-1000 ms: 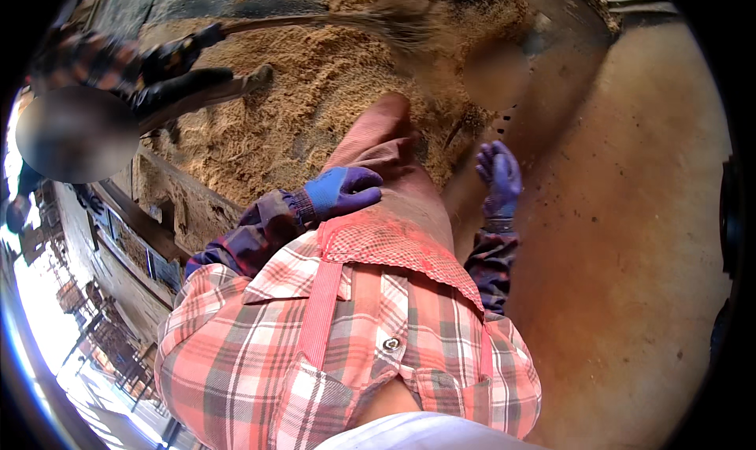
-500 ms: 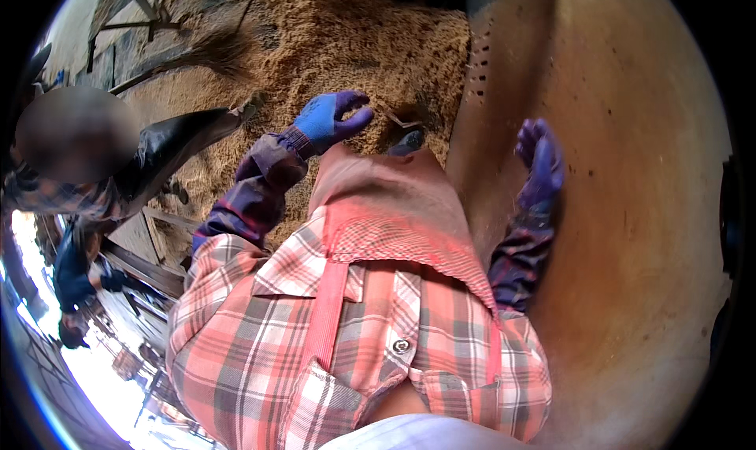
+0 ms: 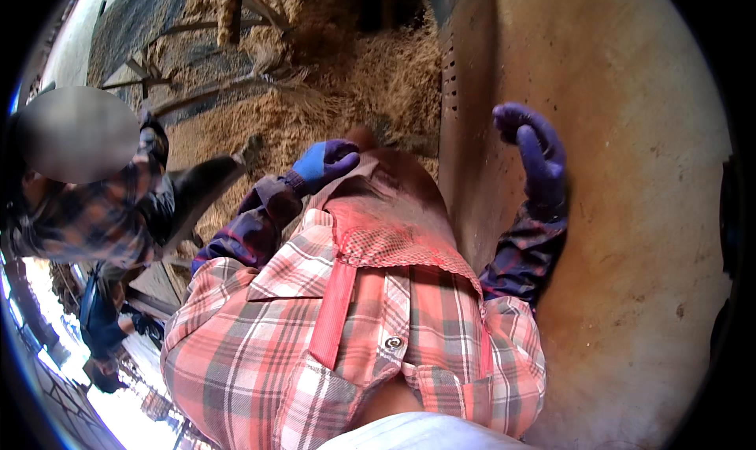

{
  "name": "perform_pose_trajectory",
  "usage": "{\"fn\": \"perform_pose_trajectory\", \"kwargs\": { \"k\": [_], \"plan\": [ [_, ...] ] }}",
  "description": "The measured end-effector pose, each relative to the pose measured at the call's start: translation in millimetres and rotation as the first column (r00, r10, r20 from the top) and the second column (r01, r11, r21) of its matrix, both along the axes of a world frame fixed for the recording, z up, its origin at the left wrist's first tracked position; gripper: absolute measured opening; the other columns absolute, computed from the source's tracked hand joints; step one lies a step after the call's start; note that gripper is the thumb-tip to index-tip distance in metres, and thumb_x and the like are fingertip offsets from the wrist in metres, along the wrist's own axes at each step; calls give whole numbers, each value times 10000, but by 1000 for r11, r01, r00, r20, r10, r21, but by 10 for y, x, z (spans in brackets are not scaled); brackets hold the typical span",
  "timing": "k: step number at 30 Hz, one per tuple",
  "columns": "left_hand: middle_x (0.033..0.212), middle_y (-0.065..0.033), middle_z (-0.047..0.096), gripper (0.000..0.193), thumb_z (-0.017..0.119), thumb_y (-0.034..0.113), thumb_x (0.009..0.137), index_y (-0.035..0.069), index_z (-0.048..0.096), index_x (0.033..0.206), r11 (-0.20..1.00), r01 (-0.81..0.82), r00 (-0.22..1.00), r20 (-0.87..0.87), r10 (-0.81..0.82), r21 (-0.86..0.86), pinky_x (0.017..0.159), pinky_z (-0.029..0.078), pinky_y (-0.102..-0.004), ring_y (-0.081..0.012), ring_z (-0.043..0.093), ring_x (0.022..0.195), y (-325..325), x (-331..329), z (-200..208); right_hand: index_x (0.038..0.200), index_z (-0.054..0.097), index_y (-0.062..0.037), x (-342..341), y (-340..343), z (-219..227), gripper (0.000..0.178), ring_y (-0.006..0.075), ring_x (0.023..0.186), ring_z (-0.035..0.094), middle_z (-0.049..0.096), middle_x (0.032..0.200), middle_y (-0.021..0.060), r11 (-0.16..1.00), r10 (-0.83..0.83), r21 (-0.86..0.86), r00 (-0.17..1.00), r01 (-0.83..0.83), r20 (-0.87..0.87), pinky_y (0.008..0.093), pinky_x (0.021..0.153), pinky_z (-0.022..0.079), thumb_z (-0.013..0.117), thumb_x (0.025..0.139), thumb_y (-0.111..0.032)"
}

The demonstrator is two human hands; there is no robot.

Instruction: The person repeatedly picks up rectangular wooden planks from a pile, places them onto a circular sawing machine, and then removes the processed planks to stack them nearby. The task involves continuous handling of wood pieces in a repetitive cycle.

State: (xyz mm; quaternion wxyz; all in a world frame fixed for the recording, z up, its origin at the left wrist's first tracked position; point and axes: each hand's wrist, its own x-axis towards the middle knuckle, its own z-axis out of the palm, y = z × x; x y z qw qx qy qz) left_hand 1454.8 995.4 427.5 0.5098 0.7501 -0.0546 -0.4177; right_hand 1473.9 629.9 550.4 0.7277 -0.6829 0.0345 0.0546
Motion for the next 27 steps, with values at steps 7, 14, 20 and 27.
{"fn": "perform_pose_trajectory", "kwargs": {
  "k": [7,14,20,27],
  "plan": [
    [865,-41,620,321,579,270,858,-13,605,1009,983,34,991,-130,-10,178,777,442,-268,-119,551,829,450,-17,-389,1122,549,30,687,-366,527,323,250,1026,570,593,1095,158,972,-176,-45,834,233,523,373,885,456,411,940,-198],
    [846,-43,631,350,607,285,838,-10,590,1027,990,-102,985,151,87,93,729,452,-250,-85,546,780,723,575,-162,1107,547,57,831,-232,734,321,271,983,592,601,1067,160,957,-114,-134,760,257,640,361,881,461,425,935,-186],
    [1030,-96,618,368,581,229,860,-16,541,1132,970,145,948,253,-193,195,828,449,-264,-131,564,931,-144,1070,12,1132,532,50,811,-352,289,360,280,1013,576,592,1084,165,959,-35,-218,839,181,542,383,890,453,398,942,-225],
    [1025,-157,622,454,556,362,831,-3,567,1100,965,176,968,143,-206,195,840,455,-336,-228,599,953,-236,103,108,1110,553,38,336,-437,253,366,244,974,583,606,1060,149,955,-198,-160,938,250,284,364,856,457,492,903,-257]
  ]
}}
